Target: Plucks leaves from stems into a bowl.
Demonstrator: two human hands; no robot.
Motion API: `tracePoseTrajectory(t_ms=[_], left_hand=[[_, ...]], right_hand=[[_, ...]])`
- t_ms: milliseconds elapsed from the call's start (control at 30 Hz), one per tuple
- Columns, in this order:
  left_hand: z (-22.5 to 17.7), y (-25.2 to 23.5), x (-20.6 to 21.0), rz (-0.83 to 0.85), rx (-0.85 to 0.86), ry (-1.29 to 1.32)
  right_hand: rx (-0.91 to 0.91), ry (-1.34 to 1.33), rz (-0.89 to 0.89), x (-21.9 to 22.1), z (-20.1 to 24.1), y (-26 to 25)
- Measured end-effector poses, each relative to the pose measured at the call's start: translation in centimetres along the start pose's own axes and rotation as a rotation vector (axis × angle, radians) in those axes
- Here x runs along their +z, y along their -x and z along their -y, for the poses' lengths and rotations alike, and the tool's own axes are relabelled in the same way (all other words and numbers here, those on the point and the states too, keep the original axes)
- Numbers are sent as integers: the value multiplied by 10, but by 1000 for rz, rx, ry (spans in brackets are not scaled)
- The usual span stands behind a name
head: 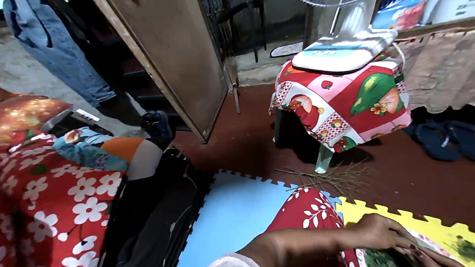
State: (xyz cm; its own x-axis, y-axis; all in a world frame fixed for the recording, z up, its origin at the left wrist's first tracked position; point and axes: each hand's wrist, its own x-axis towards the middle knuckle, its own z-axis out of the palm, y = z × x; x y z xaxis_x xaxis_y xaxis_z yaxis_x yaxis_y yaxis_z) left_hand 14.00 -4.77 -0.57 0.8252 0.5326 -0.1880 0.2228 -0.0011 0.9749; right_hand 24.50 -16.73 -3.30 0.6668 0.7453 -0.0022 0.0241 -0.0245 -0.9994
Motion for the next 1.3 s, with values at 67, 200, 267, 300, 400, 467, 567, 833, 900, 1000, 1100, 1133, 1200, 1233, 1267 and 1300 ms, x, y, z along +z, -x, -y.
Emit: tracePoseTrajectory(t_ms=[67, 200, 267, 300, 400, 467, 567, 833, 900, 1000, 1100, 1133, 1200, 1233, 1267, 1300], left_hand=[[2, -2, 6, -33, -113, 245], [3, -2, 13, -35, -233, 554], [3, -2, 15, -16, -228, 528], [3, -3, 15, -5, -205, 453], [0, -4, 9, 59, -9, -59], [-4, -3, 4, 87, 115, -283], [-7, -3, 5, 53, 70, -226], [-10, -1, 13, 4, -67, 17], [-10, -3, 13, -8, -76, 67], [-14, -3, 15, -18, -73, 88], [-16, -7, 6, -46, -94, 58], [-16, -10, 3, -43, -113, 41], [-11, -15, 2, 14, -164, -17], [-8, -17, 4, 64, -181, -69], [-4, -19, 7, 121, -190, -149], [0, -20, 10, 184, -191, -254]], right_hand=[[12, -90, -20, -2, -10, -2], [82, -255, -47, -3, -8, 0], [90, -262, -42, -7, -8, -1], [78, -216, -41, -9, -9, -1], [-31, 125, -11, -12, -6, 1], [-90, 304, 2, -9, -2, 3], [-130, 288, -44, -6, -3, 4], [-44, 13, -116, -3, -4, 4], [-19, 1, -146, 0, -2, 4], [61, 30, -215, -1, 4, 5], [155, 56, -273, -15, 10, 2], [185, 31, -296, -20, 12, 0], [232, -71, -324, -25, 11, -3], [235, -123, -328, -26, 8, -4], [235, -167, -318, -27, 4, -5], [230, -202, -314, -27, 1, -6]])
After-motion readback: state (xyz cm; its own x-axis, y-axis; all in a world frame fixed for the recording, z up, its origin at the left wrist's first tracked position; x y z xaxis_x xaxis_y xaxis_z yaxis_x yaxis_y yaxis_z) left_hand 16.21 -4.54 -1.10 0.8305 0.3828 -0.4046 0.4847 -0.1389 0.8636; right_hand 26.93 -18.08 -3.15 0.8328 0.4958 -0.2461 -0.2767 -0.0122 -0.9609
